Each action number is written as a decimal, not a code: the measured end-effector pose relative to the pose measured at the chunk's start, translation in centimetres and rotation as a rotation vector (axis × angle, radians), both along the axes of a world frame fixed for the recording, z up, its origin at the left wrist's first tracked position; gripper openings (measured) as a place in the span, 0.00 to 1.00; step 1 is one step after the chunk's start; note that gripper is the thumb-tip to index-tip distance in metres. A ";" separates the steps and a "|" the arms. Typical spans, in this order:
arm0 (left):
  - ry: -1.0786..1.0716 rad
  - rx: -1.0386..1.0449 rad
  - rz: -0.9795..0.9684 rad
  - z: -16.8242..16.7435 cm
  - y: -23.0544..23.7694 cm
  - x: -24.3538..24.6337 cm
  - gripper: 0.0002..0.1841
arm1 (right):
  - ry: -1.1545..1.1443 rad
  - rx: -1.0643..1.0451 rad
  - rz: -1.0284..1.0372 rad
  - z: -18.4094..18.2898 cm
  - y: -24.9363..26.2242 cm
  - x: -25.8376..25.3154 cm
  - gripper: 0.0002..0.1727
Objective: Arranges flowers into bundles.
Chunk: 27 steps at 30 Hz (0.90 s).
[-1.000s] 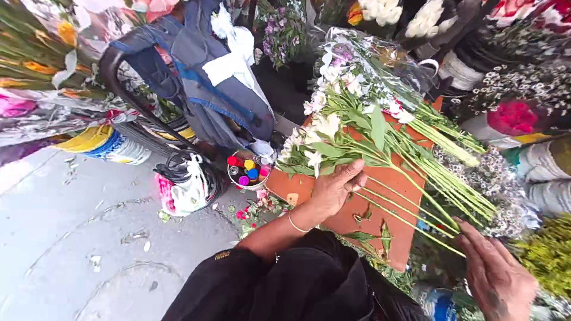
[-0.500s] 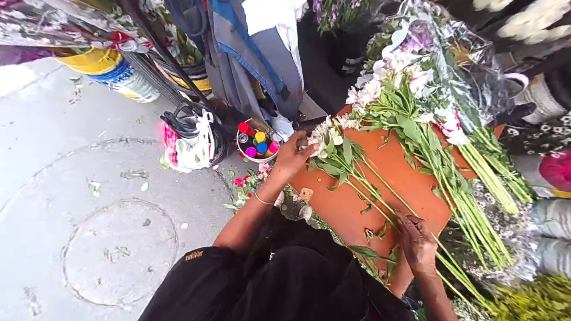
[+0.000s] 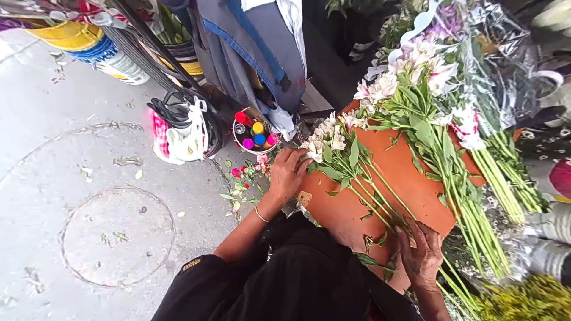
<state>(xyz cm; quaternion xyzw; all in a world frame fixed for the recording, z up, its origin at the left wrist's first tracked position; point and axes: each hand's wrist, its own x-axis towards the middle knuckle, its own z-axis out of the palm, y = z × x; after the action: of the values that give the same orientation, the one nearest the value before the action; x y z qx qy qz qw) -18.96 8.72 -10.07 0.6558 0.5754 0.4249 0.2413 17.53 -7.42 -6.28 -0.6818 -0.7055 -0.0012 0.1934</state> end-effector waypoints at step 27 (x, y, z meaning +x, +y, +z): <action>-0.083 0.137 -0.169 9.3 -2.5 4.6 0.14 | 0.035 0.199 -0.225 8.3 14.9 10.0 0.24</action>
<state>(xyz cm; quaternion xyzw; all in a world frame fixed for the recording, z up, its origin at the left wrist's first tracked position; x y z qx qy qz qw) -14.36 6.18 -0.81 0.6987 0.4773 0.4681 0.2546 27.58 7.44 1.99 -0.7339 -0.6176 -0.0808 0.2709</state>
